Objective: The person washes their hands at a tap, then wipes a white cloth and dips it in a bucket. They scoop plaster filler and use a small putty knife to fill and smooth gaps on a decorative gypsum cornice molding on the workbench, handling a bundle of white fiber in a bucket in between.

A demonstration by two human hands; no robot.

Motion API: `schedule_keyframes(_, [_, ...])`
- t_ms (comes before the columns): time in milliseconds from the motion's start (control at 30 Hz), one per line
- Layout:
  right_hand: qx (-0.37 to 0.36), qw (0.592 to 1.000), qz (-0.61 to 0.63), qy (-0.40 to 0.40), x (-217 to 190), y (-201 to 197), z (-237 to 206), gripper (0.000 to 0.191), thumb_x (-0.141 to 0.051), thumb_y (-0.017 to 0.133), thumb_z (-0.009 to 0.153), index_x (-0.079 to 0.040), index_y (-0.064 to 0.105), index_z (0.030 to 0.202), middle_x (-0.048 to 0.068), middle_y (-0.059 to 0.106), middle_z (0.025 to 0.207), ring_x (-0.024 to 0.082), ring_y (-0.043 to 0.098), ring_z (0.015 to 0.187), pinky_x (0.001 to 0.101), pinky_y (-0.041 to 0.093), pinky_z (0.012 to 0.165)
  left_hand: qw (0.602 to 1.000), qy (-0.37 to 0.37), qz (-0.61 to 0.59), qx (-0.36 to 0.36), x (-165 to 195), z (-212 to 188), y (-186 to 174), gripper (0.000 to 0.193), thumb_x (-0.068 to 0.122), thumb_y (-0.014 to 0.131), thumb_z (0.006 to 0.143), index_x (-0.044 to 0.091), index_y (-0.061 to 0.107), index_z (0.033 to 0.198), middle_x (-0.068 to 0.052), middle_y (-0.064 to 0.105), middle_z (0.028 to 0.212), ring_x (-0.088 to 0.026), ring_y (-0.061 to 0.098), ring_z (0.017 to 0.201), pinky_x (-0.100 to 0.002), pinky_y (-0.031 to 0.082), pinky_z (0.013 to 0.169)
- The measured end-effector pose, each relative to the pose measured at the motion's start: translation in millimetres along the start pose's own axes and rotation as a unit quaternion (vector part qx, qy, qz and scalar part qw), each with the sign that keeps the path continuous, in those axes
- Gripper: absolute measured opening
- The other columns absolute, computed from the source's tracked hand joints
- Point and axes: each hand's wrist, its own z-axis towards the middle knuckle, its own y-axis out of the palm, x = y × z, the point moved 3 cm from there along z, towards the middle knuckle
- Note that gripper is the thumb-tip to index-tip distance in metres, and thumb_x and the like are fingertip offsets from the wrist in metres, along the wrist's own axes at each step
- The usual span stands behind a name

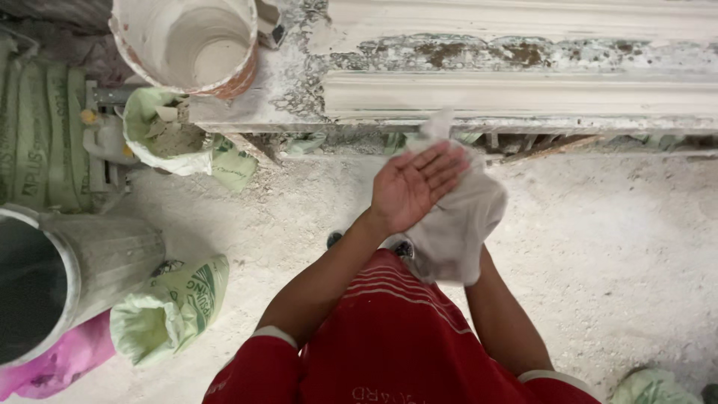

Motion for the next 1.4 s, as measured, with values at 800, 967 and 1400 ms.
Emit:
schedule_keyframes(800, [-0.004,0.988,-0.125,0.090,-41.8,8.8,71.3,0.043,-0.021,0.057,0.099,0.000,0.056,0.136,0.017,0.063,0.125,0.028,0.061,0.106,0.0414,0.050,0.092,0.892,-0.060,0.377,0.241,-40.5,-70.2,-34.5,0.049,0.013,0.056,0.105,-0.005,0.041,0.147,-0.027,0.055,0.137,-0.042,0.060,0.118,-0.051,0.053,0.095])
schedule_keyframes(967, [-0.012,0.960,-0.277,0.051,16.6,56.1,12.5,0.041,-0.014,0.060,0.096,0.003,0.060,0.133,0.016,0.067,0.122,0.025,0.064,0.107,0.0375,0.051,0.093,0.822,0.044,0.524,0.219,-20.6,-33.7,-68.4,0.088,0.018,0.082,0.072,-0.010,0.039,0.143,-0.029,0.053,0.134,-0.043,0.060,0.116,-0.050,0.052,0.096])
schedule_keyframes(1400, [0.162,0.974,-0.157,0.010,-56.7,13.2,-20.6,0.026,-0.015,0.060,0.096,-0.001,0.067,0.117,0.011,0.073,0.104,0.017,0.068,0.091,0.0296,0.056,0.077,0.923,0.009,0.376,-0.079,35.0,-32.1,-23.6,0.051,0.035,0.047,0.105,-0.001,0.057,0.140,-0.020,0.066,0.130,-0.027,0.065,0.116,-0.043,0.054,0.101])
